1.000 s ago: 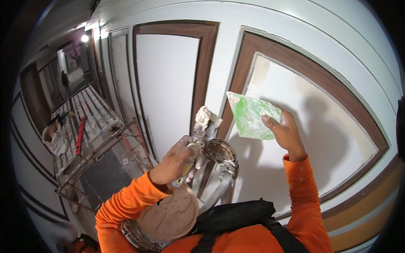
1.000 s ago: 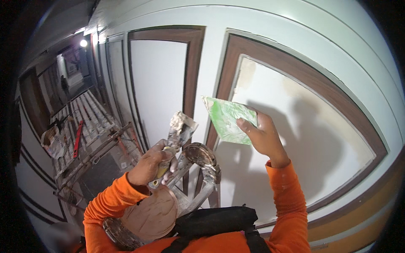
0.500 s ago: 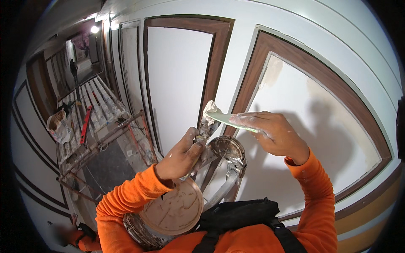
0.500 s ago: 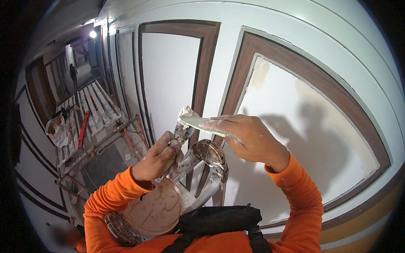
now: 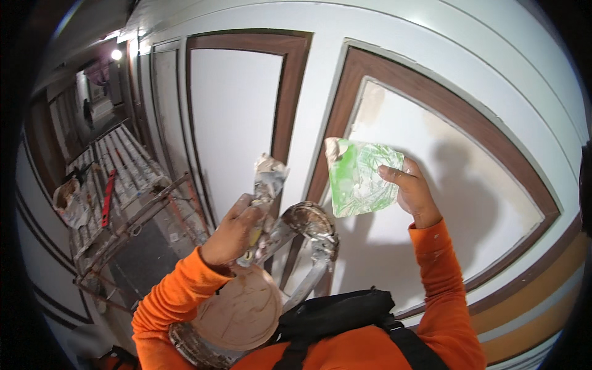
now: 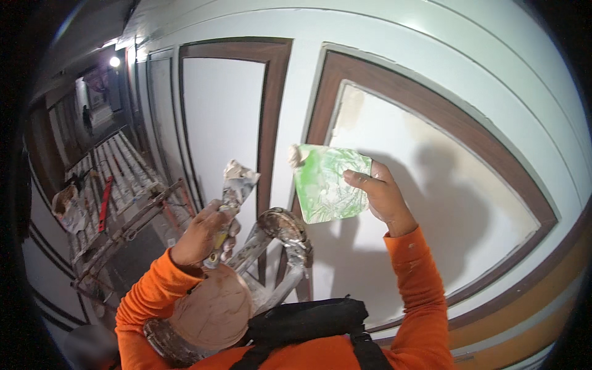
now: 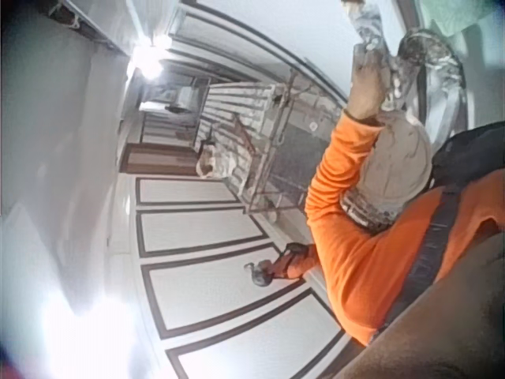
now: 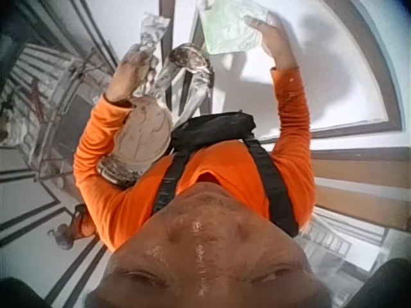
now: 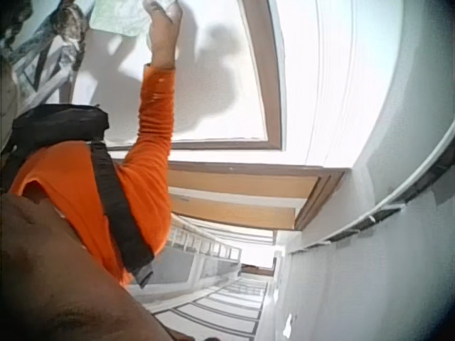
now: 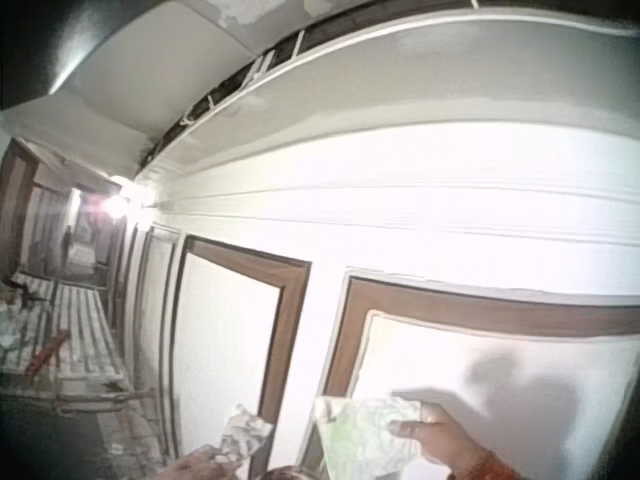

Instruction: The person applies wall filler to the trim and wall surfaces around a door frame using a putty knife and a flexible applicator. The person scoops filler from a container onto the tools and wipes it across the gaps and surfaces multiple times.

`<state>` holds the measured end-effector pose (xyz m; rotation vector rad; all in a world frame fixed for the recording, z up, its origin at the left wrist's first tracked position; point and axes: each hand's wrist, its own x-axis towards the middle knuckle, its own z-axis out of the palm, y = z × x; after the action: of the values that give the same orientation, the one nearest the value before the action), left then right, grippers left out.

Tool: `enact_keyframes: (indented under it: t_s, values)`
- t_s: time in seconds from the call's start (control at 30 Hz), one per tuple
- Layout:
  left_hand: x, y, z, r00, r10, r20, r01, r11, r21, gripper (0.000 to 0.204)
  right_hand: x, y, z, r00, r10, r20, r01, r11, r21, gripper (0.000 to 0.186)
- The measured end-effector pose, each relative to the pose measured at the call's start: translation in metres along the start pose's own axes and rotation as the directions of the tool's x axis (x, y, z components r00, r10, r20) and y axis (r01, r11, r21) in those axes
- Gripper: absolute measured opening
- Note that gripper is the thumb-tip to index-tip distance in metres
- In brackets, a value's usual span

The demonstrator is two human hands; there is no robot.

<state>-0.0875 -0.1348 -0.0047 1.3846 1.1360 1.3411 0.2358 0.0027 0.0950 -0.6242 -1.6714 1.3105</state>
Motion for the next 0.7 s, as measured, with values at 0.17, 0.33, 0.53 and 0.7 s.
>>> enact_keyframes:
  t_s: [0.17, 0.33, 0.53, 0.7]
  values:
    - [0.0, 0.008, 0.011, 0.995, -0.094, 0.03, 0.097, 0.988, -0.117, 0.02, 0.004, -0.005, -0.027, 0.937, -0.33, -0.115, 0.094, 0.556, -0.826, 0.041]
    - [-0.009, 0.028, 0.028, 0.975, -0.179, 0.132, 0.209, 0.941, -0.267, 0.018, 0.062, 0.004, -0.022, 0.745, -0.615, 0.259, 0.232, -0.125, -0.965, 0.054]
    - [-0.012, 0.024, 0.031, 0.977, -0.159, 0.143, 0.19, 0.952, -0.239, 0.024, 0.132, 0.071, 0.005, 0.717, -0.686, 0.124, -0.046, -0.224, -0.973, 0.054]
    - [-0.013, 0.033, 0.033, 0.971, -0.193, 0.144, 0.224, 0.943, -0.246, 0.023, 0.171, 0.126, 0.029, 0.704, -0.682, -0.196, -0.195, 0.079, -0.978, 0.07]
